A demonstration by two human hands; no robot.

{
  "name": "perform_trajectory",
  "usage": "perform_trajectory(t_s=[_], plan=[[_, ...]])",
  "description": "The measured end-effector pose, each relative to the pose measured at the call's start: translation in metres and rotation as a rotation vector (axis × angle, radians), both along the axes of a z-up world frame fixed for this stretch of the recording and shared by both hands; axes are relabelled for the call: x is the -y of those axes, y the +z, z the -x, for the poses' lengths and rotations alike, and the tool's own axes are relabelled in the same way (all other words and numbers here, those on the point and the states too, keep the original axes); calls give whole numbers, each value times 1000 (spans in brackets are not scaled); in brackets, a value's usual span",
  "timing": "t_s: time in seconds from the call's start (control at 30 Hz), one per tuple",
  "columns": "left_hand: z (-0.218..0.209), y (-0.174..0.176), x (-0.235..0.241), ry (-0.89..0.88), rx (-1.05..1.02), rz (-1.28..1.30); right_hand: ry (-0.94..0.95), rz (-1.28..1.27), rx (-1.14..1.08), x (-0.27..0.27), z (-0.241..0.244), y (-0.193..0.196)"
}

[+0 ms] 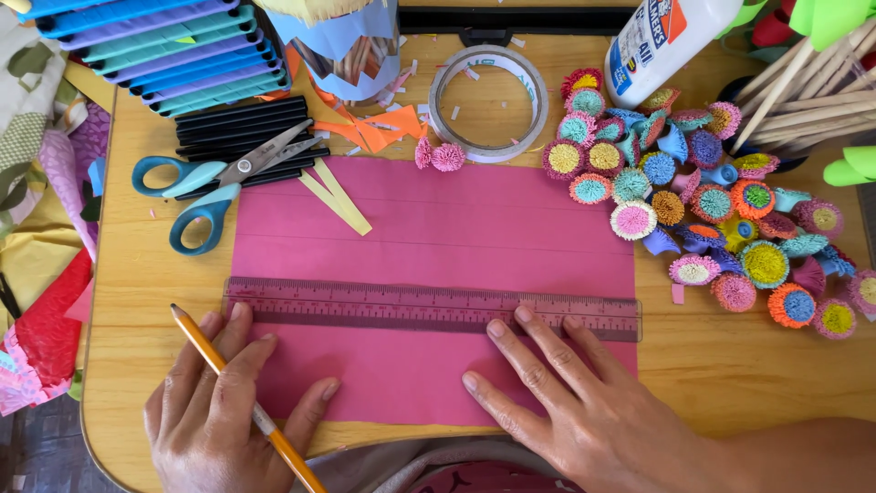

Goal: Drawing parallel lines on a pink sheet of paper using a ruler and a pencil

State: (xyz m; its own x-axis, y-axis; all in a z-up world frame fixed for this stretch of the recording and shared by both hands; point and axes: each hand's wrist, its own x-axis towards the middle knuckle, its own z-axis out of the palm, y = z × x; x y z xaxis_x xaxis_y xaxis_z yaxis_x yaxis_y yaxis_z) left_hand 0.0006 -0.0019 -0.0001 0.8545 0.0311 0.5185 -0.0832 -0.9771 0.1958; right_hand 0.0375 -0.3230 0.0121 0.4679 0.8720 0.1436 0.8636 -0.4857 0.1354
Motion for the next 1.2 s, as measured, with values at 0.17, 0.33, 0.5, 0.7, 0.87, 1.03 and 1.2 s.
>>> perform_trajectory(t_s=[0.17, 0.33, 0.5, 0.7, 0.87, 1.03, 1.2], plan=[[0, -3, -2, -4, 17, -11, -1, -3, 11, 0, 0, -1], [0, -2, -2, -1, 13, -11, -1, -5, 15, -1, 0, 0], [-1, -2, -2, -3, 16, -9, -3, 7, 18, -1, 0, 1], [0, -3, -2, -6, 17, -10, -2, 16, 19, -1, 0, 1], [0, -2, -1, -1, 18, -5, -4, 11, 28, -1, 0, 1], [0, -3, -2, 3, 17, -5, -5, 12, 33, -1, 0, 0], [1, -1, -3, -5, -6, -19, 4, 3, 22, 0, -1, 0]])
